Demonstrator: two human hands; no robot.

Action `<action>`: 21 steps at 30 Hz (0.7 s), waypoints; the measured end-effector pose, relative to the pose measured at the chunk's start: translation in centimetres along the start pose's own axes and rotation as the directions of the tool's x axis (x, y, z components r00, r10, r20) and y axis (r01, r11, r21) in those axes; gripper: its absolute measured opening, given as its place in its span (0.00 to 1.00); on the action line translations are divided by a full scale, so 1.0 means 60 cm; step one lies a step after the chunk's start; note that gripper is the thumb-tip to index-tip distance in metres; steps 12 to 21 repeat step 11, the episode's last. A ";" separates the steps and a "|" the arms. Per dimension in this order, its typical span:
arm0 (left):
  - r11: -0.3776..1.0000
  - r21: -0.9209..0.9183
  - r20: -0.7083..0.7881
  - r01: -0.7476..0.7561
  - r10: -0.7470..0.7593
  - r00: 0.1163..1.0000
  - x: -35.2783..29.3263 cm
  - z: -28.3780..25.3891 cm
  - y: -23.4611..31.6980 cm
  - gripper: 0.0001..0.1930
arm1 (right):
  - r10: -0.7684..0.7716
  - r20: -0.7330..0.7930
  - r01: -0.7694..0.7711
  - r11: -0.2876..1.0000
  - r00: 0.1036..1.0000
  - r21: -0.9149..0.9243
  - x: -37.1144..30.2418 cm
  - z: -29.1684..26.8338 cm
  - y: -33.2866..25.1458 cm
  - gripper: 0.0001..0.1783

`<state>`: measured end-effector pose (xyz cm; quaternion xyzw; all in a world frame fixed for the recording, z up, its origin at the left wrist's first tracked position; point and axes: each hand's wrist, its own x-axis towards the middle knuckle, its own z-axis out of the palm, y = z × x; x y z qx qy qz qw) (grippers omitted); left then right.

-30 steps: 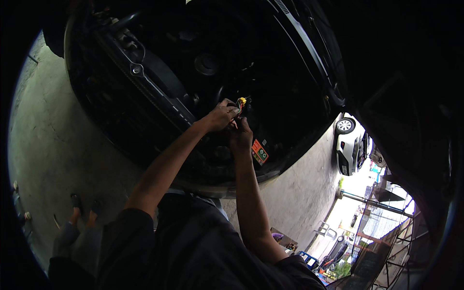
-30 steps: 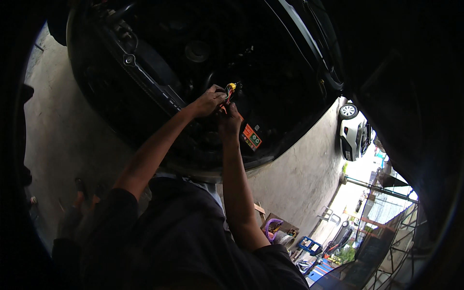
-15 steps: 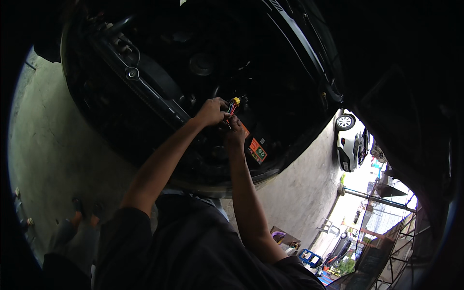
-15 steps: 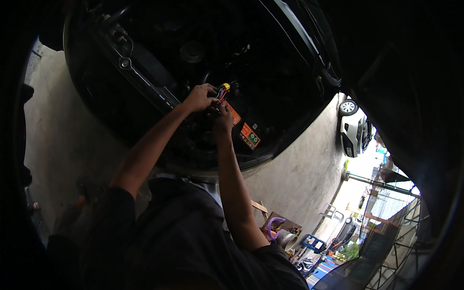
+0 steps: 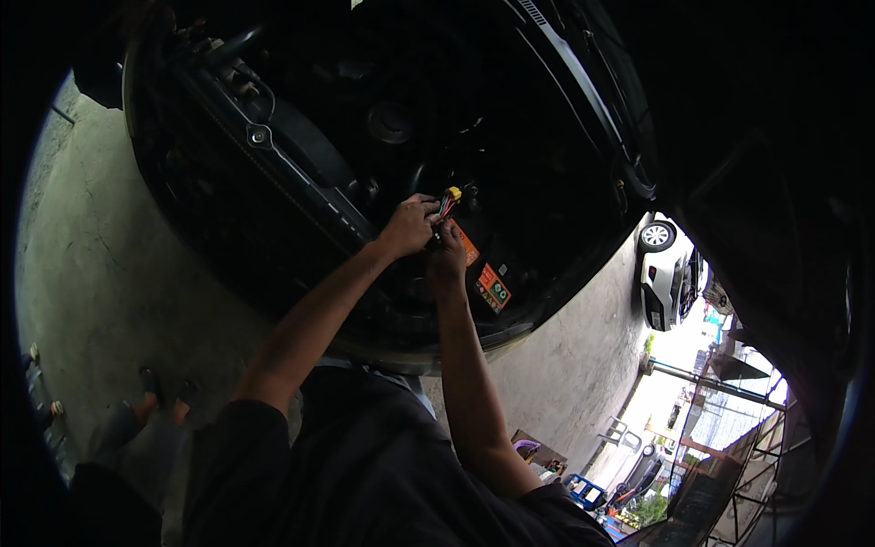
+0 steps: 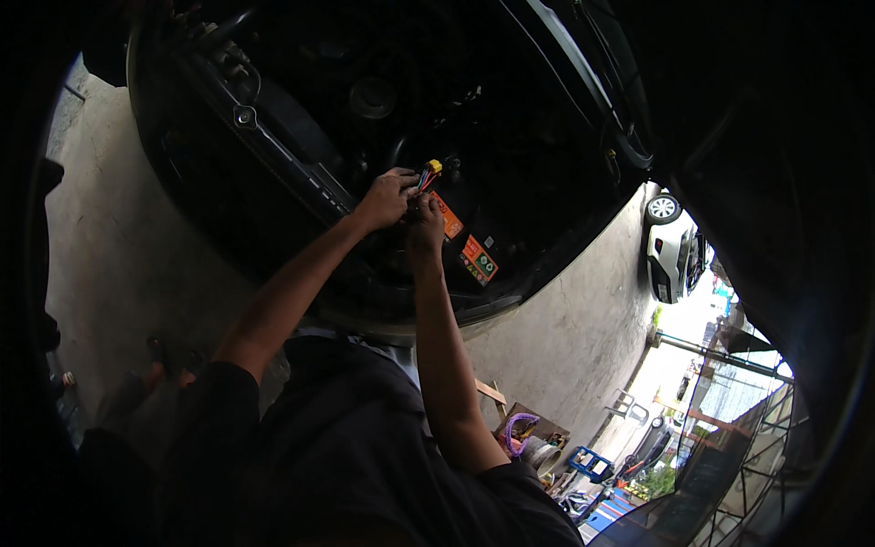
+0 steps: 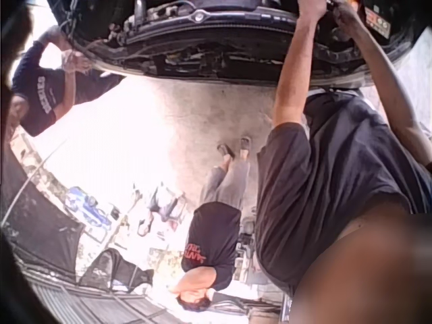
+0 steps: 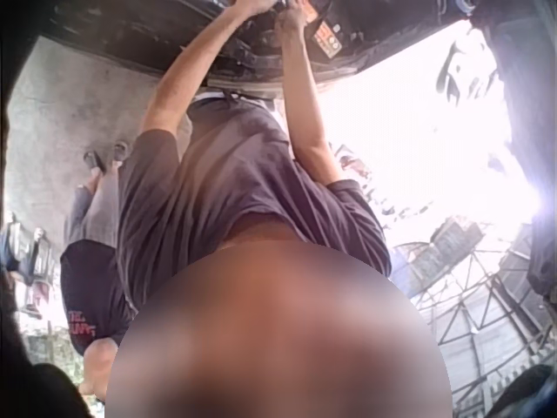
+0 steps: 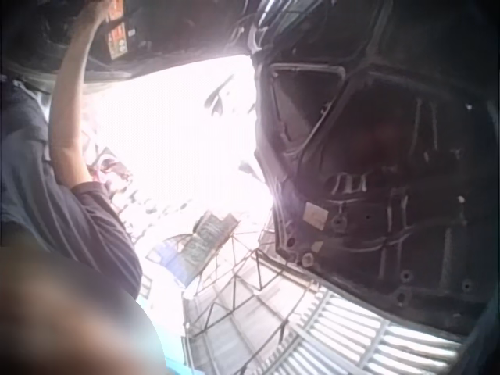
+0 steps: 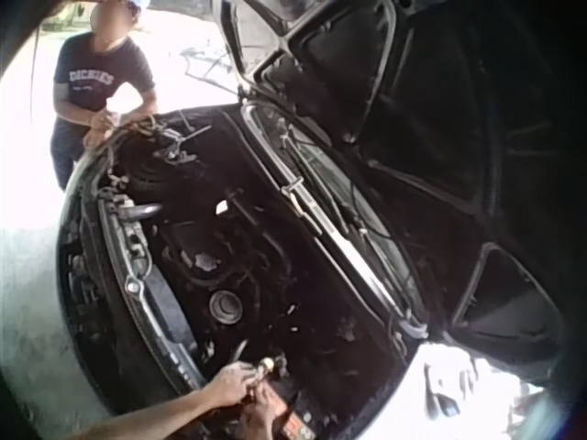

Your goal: The person works under the open hood of a car, manipulating wires and connectors near the battery. They repeatedly connect and disconnect a multi-wire harness, route cables, and adjust connections while another person stands nearby.

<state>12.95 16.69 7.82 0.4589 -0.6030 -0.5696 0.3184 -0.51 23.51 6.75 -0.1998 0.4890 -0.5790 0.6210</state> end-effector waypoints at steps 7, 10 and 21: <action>0.994 -0.108 -0.238 0.013 -0.039 0.971 -0.040 0.030 0.015 0.17 | -0.077 -0.118 0.061 0.989 0.990 -0.138 0.006 0.001 -0.003 0.16; 0.987 -0.161 -0.230 0.026 -0.063 0.971 -0.045 0.043 0.009 0.16 | -0.091 -0.076 0.085 0.993 0.993 -0.078 -0.001 0.002 0.000 0.16; 0.984 -0.175 -0.210 0.044 -0.081 0.974 -0.043 0.043 0.006 0.16 | -0.066 -0.117 0.053 0.993 0.991 -0.109 -0.001 0.002 0.000 0.16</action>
